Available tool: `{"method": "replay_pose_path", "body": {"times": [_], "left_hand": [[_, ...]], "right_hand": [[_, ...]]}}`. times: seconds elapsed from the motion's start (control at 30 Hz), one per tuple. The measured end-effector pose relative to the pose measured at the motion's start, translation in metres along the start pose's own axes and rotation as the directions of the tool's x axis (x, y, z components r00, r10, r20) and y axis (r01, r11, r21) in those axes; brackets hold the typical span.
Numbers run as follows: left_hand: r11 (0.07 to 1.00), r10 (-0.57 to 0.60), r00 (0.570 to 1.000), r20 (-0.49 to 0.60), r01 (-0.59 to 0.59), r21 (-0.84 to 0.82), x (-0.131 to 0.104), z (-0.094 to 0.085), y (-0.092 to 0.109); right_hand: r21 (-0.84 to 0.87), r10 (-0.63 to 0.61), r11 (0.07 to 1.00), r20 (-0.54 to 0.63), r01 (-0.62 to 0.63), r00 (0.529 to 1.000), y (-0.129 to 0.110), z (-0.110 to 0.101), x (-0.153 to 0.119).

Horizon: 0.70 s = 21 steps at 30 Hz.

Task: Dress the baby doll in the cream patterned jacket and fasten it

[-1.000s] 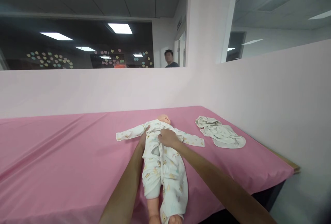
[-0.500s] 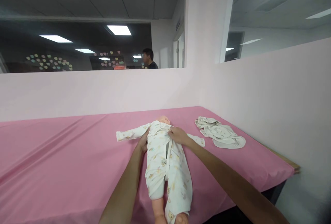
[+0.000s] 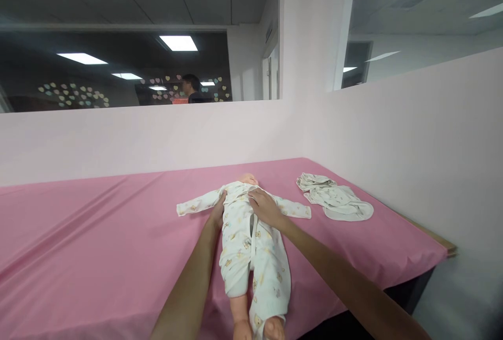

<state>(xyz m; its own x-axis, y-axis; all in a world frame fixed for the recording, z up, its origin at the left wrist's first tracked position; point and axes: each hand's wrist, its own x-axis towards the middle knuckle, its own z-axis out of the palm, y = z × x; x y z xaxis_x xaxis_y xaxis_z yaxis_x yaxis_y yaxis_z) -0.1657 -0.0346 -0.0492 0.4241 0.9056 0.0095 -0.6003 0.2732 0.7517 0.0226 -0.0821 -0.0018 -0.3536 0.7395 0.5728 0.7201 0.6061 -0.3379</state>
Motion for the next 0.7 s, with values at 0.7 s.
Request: {"method": "replay_pose_path", "body": {"times": [0.7], "left_hand": [[0.509,0.376,0.911,-0.169,-0.051,0.860,-0.071,0.005,0.027]], "right_hand": [[-0.018,0.338,0.940,-0.114,-0.342,0.934,0.042,-0.008,-0.004]]}}
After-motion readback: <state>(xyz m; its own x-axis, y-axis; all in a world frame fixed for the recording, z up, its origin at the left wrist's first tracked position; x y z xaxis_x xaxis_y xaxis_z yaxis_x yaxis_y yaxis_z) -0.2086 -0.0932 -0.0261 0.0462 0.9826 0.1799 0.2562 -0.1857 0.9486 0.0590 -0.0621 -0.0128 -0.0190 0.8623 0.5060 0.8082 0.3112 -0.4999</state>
